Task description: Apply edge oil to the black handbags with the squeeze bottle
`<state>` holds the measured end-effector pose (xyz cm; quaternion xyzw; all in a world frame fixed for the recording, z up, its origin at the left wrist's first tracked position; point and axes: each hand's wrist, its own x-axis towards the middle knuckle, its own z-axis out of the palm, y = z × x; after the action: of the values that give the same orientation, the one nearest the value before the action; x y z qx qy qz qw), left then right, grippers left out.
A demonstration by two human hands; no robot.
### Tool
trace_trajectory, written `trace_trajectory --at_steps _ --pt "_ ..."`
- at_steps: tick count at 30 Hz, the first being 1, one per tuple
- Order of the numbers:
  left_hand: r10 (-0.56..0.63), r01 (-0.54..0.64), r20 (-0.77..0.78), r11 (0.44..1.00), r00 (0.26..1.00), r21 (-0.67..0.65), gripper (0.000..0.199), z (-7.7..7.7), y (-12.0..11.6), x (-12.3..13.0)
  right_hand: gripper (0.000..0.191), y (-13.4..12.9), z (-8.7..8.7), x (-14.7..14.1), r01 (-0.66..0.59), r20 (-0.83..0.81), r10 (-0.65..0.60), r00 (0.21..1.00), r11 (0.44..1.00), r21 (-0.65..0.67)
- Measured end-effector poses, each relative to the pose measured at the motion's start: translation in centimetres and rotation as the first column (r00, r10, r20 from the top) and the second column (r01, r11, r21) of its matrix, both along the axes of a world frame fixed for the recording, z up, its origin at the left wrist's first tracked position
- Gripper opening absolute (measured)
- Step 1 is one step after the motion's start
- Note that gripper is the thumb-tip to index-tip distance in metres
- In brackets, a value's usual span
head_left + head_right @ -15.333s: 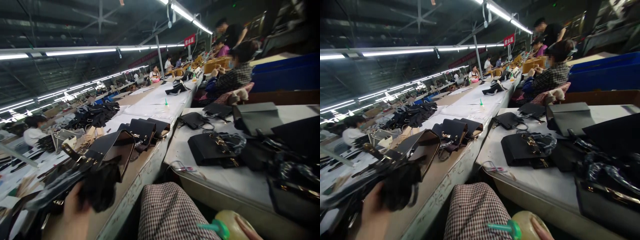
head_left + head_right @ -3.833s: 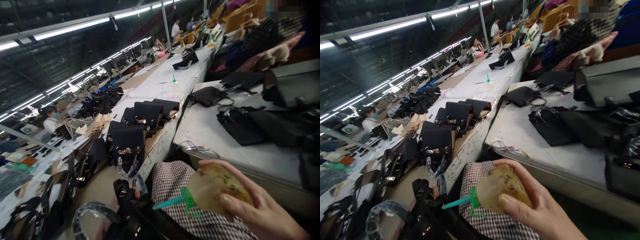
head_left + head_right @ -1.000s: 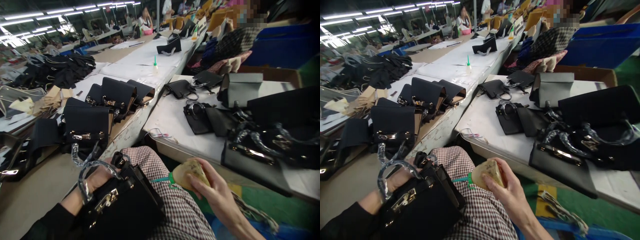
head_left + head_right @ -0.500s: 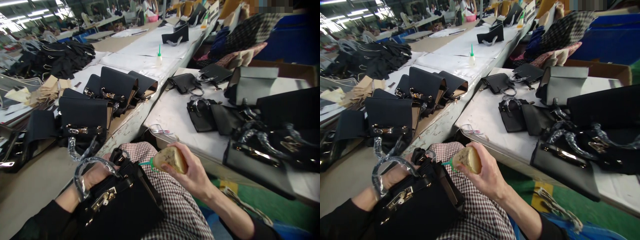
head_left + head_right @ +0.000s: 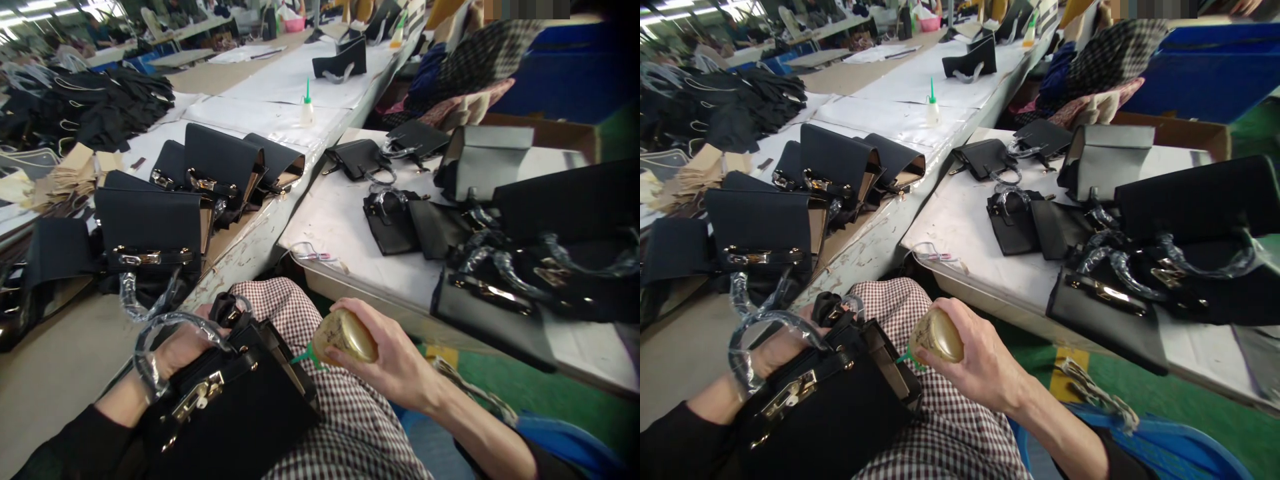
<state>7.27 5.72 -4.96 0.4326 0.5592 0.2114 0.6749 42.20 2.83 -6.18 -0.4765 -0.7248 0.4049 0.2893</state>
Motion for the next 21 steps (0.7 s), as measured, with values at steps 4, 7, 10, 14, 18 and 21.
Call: trace_trajectory --at_steps 4,7,10,14,18,21 --pt "0.015 -0.015 -0.003 1.000 1.000 -0.027 0.051 0.5 -0.2 0.6 0.044 -0.8 -0.6 0.6 -0.038 0.040 0.039 0.998 0.999 -0.030" --pt "0.055 -0.054 0.007 0.997 0.998 -0.061 0.053 1.6 -0.3 1.4 0.043 -1.4 -1.0 1.1 -0.061 0.064 0.065 0.996 0.996 -0.067" --pt "0.080 -0.080 -0.007 0.996 0.997 -0.046 0.053 2.3 -0.5 2.0 0.038 -1.7 -1.2 1.4 -0.070 0.073 0.078 0.994 0.992 -0.106" --pt "0.067 -0.066 0.009 0.995 0.998 -0.079 0.051 2.0 -0.7 1.9 0.033 -1.7 -1.2 1.6 -0.072 0.070 0.084 0.994 0.985 -0.158" --pt "0.038 -0.039 -0.010 0.995 0.999 -0.087 0.043 1.2 -0.9 1.3 0.034 -1.5 -1.2 1.7 -0.041 0.077 0.055 0.995 0.983 -0.179" --pt "0.007 -0.006 0.004 0.997 1.000 -0.081 0.042 1.3 -0.8 1.1 0.039 -1.5 -1.0 1.7 0.036 -0.003 -0.037 0.999 0.992 -0.118"
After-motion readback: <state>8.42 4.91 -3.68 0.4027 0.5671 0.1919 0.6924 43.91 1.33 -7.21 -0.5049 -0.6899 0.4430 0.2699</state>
